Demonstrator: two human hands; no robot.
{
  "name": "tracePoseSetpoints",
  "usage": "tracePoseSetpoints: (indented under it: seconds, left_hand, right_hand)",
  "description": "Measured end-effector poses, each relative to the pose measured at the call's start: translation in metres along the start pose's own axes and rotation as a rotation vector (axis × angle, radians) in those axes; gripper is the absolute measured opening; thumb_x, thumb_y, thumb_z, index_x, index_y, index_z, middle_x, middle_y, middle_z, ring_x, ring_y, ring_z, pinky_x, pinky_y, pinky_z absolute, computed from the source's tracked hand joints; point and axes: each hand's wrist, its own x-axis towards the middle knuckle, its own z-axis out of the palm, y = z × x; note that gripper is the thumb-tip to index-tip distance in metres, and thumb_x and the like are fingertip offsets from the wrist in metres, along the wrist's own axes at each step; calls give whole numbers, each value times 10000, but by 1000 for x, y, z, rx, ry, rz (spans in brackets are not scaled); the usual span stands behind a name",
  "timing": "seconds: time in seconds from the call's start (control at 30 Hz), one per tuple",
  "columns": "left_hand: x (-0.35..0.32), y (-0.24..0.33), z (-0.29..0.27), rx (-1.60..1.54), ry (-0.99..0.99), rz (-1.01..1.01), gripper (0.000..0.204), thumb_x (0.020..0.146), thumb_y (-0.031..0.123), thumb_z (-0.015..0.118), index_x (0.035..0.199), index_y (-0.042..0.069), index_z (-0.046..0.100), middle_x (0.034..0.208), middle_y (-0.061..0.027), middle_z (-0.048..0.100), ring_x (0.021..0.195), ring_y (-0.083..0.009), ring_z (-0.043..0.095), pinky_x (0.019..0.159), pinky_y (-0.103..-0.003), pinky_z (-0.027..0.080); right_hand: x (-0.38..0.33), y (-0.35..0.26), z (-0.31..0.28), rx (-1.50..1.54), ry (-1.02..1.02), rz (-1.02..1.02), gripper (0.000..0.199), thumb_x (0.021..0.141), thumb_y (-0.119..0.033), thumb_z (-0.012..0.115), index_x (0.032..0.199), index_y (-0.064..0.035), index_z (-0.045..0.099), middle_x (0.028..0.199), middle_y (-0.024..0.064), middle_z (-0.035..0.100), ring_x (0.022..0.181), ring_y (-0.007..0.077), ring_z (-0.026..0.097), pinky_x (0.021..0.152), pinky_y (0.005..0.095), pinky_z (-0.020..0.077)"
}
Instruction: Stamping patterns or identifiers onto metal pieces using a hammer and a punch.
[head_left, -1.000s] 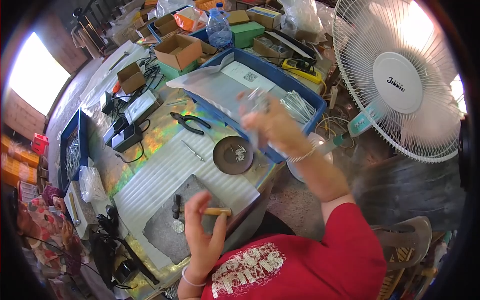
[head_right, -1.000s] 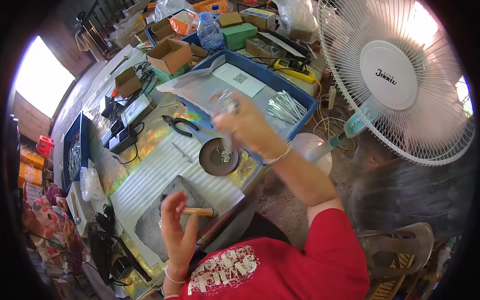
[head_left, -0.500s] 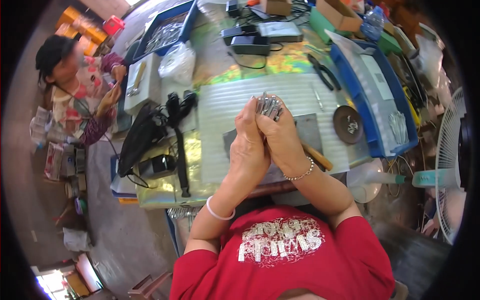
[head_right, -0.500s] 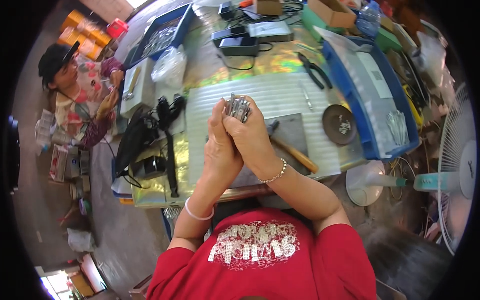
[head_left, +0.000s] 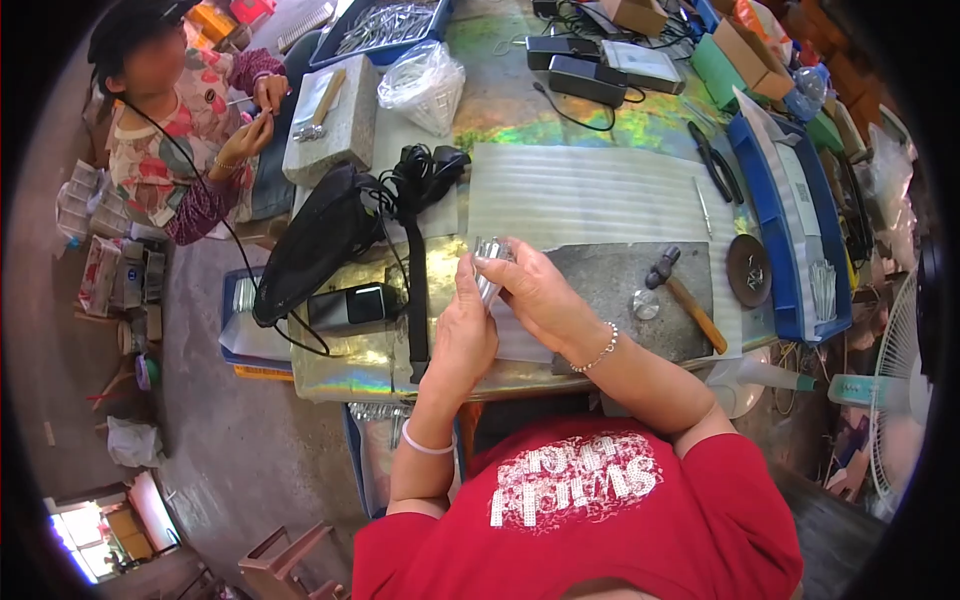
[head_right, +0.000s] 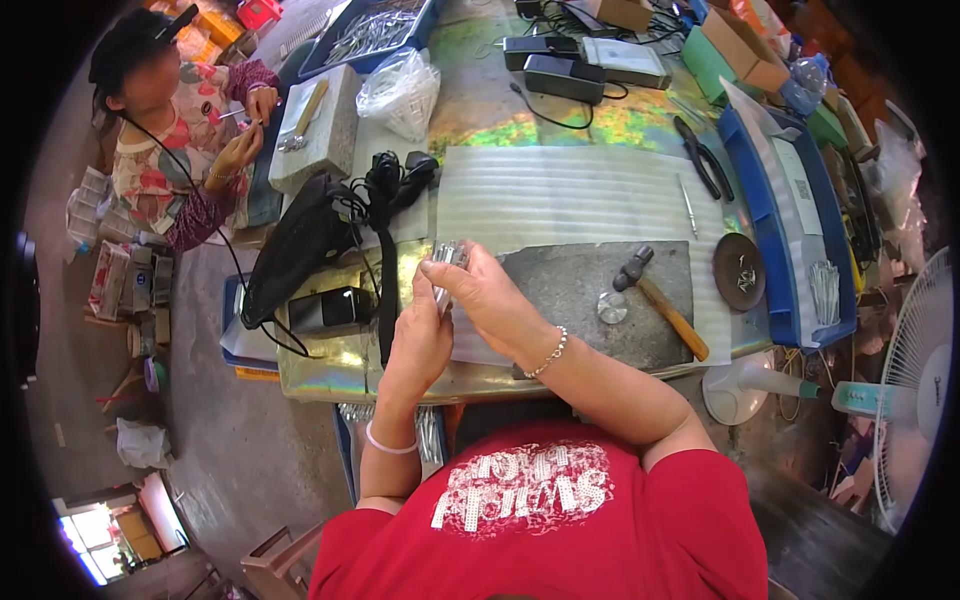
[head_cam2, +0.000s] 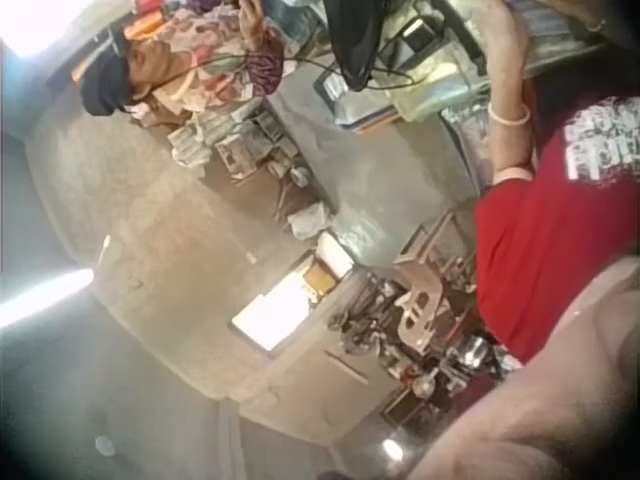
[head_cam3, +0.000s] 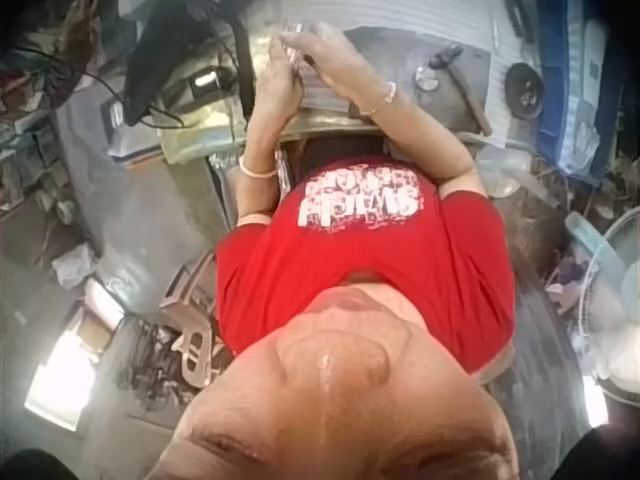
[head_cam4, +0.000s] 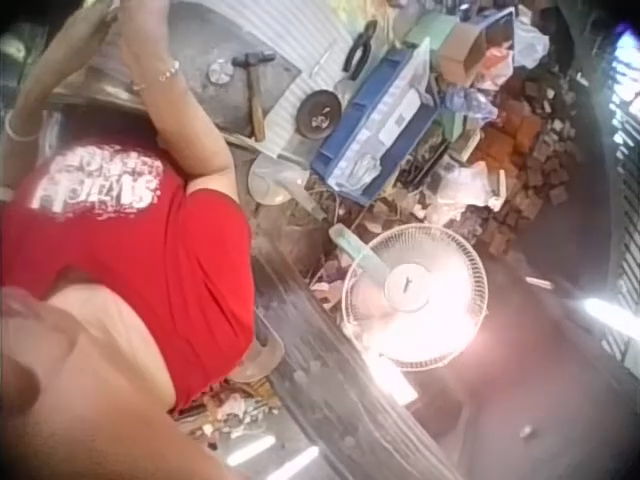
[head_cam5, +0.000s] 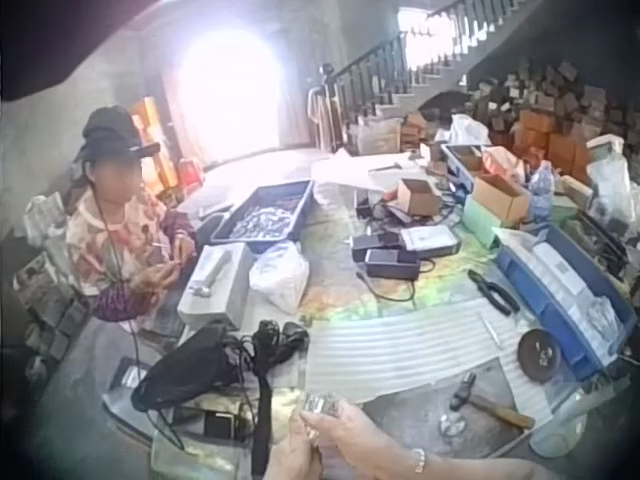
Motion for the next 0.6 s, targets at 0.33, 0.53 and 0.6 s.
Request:
tracePoseSetpoints:
  seconds: [0.33,0.53,0.6]
  left_hand:
    - [5,-13,25,298,-33,-188,569,797,24,483,1302,-99,254,879,-319,580,751,-469,600,679,-521,482]
    - [9,0,26,483,-121,-255,638,791,47,503,1347,-77,215,849,-278,578,707,-422,613,644,-494,498]
    - [9,-1,28,561,-133,-246,710,775,79,531,1380,-59,186,847,-256,581,685,-397,619,616,-480,503]
  right_hand:
    - [-49,-40,-9,-618,47,-340,778,809,-123,646,1408,9,168,1426,173,265,1335,282,288,1091,393,219]
    - [-95,-55,-32,-656,57,-286,642,816,-54,596,1367,-28,268,1392,114,342,1261,234,402,1040,368,321]
    - [-108,-55,-42,-683,52,-268,614,816,-40,589,1354,-31,293,1381,111,360,1241,226,427,1022,359,348]
